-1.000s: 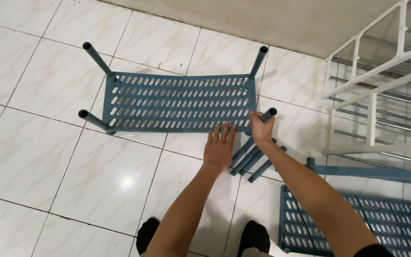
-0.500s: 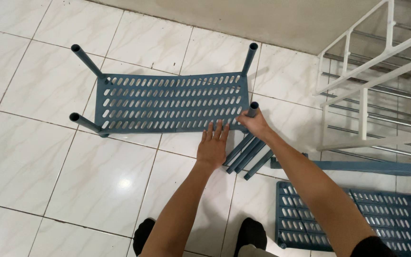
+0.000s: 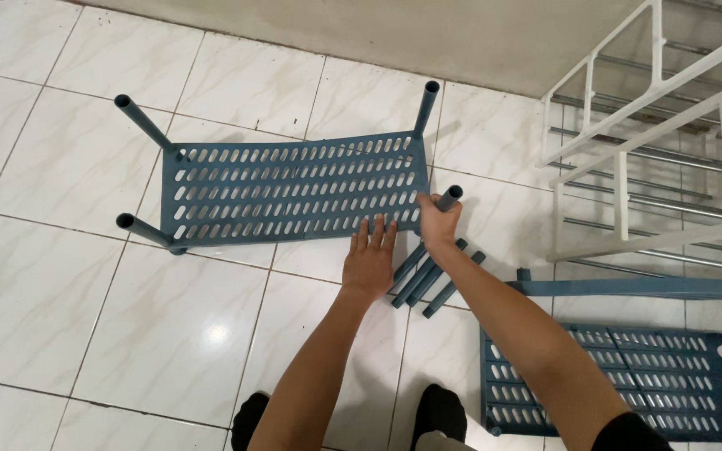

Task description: The person assembles a blue plastic storage shelf by inserting cylindrical legs into the perforated shelf panels. They repeatedly pick up legs, align them with the holes, and press them into place, working on multiple shelf units on a tiled floor.

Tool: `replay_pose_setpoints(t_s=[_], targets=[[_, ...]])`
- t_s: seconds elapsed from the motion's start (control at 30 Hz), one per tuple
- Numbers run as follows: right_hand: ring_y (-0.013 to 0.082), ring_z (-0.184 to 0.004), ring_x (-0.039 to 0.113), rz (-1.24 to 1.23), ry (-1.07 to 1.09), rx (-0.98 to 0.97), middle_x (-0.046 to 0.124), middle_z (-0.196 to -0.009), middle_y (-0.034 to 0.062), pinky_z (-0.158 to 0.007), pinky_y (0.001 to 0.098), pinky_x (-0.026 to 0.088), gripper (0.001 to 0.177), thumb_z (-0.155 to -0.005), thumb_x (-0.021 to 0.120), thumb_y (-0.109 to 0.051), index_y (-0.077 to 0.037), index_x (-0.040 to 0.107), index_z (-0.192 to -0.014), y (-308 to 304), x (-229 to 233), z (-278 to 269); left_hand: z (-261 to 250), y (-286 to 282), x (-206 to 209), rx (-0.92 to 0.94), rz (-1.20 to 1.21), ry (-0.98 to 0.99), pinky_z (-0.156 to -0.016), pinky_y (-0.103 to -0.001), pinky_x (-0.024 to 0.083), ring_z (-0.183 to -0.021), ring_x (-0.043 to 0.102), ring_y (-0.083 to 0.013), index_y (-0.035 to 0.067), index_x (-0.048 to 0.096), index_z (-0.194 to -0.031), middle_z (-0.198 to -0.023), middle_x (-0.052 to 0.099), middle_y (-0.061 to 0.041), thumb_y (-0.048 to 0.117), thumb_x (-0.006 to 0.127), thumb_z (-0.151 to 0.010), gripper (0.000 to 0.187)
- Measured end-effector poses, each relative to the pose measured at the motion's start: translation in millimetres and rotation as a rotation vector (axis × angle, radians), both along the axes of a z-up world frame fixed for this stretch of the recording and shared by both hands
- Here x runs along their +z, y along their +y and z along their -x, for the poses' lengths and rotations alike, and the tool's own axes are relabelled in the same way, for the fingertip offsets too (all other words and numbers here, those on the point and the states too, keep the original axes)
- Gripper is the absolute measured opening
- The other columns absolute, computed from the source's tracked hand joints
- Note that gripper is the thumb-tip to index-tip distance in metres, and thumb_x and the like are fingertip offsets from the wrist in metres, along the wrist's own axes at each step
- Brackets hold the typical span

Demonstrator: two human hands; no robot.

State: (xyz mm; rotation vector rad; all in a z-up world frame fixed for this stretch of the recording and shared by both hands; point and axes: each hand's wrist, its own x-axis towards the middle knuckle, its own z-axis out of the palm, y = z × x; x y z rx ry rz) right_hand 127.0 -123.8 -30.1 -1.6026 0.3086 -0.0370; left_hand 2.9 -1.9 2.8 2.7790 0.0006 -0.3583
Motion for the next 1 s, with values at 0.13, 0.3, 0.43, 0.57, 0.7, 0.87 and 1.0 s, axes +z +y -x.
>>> replay_pose_setpoints(t_s=[0.13, 0.3, 0.43, 0.57, 0.7, 0.87, 1.0], targets=[[0.0107, -0.048, 0.043, 0.078, 0.054, 0.181, 0.051, -0.052, -0.0010, -0.046, 0.0314, 0.032, 0.031, -0.081, 0.070, -0.009, -0.004, 0.056, -0.053, -12.9, -2.3, -7.0, -1.4, -0.8, -0.4, 0.001, 0.018, -0.003, -0.123, -0.050, 0.019, -0.154, 0.014, -0.0415, 0.011, 0.020, -0.161, -0.169, 0.016, -0.016, 0.009, 0.054, -0.092, 0.078], [0.0102, -0.053, 0.059, 0.275, 0.033, 0.555, 0.064, -0.058, 0.0009, -0.051, 0.0283, 0.048, 0.016, -0.075, 0.073, -0.010, -0.006, 0.065, -0.061, -20.6, -1.7, -21.1, 0.8, 3.6, 3.9, -0.012, 0.000, 0.039, -0.124, -0.049, 0.019, -0.156, 0.012, -0.0399, 0.013, 0.018, -0.163, -0.170, 0.013, -0.014, 0.005, 0.056, -0.090, 0.083], [0.0120, -0.058, 0.059, 0.311, 0.011, 0.620, 0.064, -0.063, 0.0023, -0.055, 0.0298, 0.049, 0.017, -0.075, 0.075, -0.010, -0.003, 0.062, -0.067, -15.7, 4.7, -21.6, 2.2, 8.0, 8.2, -0.020, 0.008, 0.081, -0.125, -0.049, 0.017, -0.156, 0.009, -0.0388, 0.013, 0.014, -0.162, -0.170, 0.010, -0.013, 0.010, 0.058, -0.090, 0.085], [0.0085, -0.059, 0.052, 0.229, -0.130, 0.301, 0.059, -0.064, -0.0017, -0.054, 0.0295, 0.043, 0.019, -0.086, 0.074, -0.016, -0.005, 0.064, -0.074, -8.0, 7.1, 10.1, 0.7, 4.3, 4.5, -0.022, -0.002, 0.074, -0.125, -0.049, 0.017, -0.156, 0.009, -0.0394, 0.013, 0.014, -0.162, -0.170, 0.010, -0.014, 0.011, 0.058, -0.091, 0.084], [0.0056, -0.058, 0.045, 0.179, -0.109, 0.142, 0.053, -0.061, -0.0025, -0.052, 0.0301, 0.037, 0.036, -0.097, 0.072, -0.023, -0.005, 0.059, -0.069, 1.5, 0.1, 24.8, 1.7, 3.4, 0.9, -0.029, -0.046, 0.021, -0.124, -0.050, 0.018, -0.155, 0.010, -0.0413, 0.011, 0.016, -0.163, -0.170, 0.012, -0.016, 0.011, 0.055, -0.093, 0.080], [0.0086, -0.050, 0.044, 0.048, -0.029, 0.139, 0.054, -0.057, -0.0011, -0.046, 0.0308, 0.034, 0.038, -0.092, 0.074, -0.019, -0.003, 0.059, -0.061, -4.7, -16.7, 3.2, 0.7, 2.7, 6.9, -0.029, -0.026, 0.043, -0.124, -0.051, 0.018, -0.155, 0.010, -0.0414, 0.011, 0.016, -0.163, -0.169, 0.012, -0.016, 0.014, 0.055, -0.093, 0.080], [0.0066, -0.049, 0.050, 0.159, -0.024, 0.384, 0.058, -0.057, -0.0026, -0.045, 0.0270, 0.041, 0.030, -0.088, 0.077, -0.014, -0.006, 0.062, -0.063, -20.2, -14.9, -12.4, 1.3, 4.3, 9.7, -0.025, -0.003, 0.098, -0.124, -0.050, 0.017, -0.155, 0.009, -0.0405, 0.011, 0.014, -0.161, -0.169, 0.010, -0.016, 0.016, 0.058, -0.091, 0.083]])
